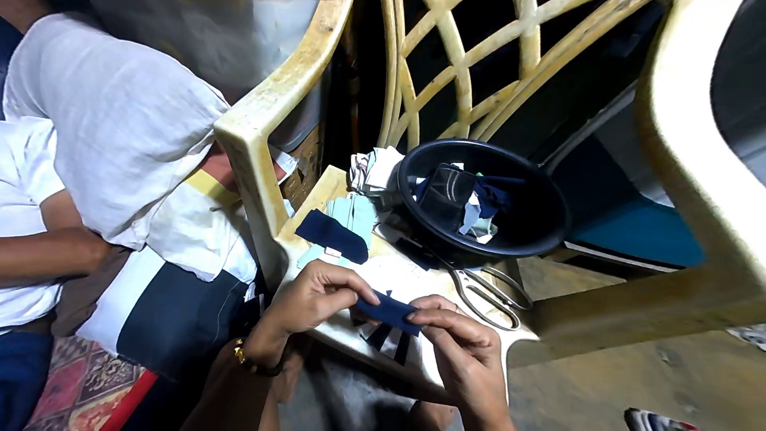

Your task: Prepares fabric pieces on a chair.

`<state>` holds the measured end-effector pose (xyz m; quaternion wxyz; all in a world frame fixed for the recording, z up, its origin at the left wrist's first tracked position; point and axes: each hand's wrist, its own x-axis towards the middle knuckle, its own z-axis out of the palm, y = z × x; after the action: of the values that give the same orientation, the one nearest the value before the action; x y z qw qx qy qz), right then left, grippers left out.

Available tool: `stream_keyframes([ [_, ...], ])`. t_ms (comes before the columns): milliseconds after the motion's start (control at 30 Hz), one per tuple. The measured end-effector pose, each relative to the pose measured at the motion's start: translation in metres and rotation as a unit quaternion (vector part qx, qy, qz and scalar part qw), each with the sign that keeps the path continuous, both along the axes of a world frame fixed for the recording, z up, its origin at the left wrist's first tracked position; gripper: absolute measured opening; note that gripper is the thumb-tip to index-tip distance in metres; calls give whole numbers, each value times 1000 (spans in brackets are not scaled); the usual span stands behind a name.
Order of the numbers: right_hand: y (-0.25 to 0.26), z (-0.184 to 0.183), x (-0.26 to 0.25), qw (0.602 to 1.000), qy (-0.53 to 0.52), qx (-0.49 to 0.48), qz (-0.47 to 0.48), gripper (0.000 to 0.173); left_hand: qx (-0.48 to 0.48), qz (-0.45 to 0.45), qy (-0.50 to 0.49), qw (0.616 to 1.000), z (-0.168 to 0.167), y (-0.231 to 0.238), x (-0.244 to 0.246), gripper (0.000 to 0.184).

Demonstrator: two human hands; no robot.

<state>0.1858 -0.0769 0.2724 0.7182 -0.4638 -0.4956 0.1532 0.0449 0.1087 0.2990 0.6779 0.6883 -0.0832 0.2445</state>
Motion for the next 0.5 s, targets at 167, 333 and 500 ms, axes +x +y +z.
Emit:
stream_keyframes([
  [167, 0, 0, -1, 1000, 8, -12, -15, 25, 30, 32, -7, 999, 1, -4, 2, 13],
  [333, -1, -1, -1, 998, 46, -52, 8, 23, 15, 69, 22, 997, 2, -11, 8, 12],
  [500, 3, 0, -1, 992, 93, -55, 70, 10, 26, 5, 45, 999, 1, -10, 10, 13],
])
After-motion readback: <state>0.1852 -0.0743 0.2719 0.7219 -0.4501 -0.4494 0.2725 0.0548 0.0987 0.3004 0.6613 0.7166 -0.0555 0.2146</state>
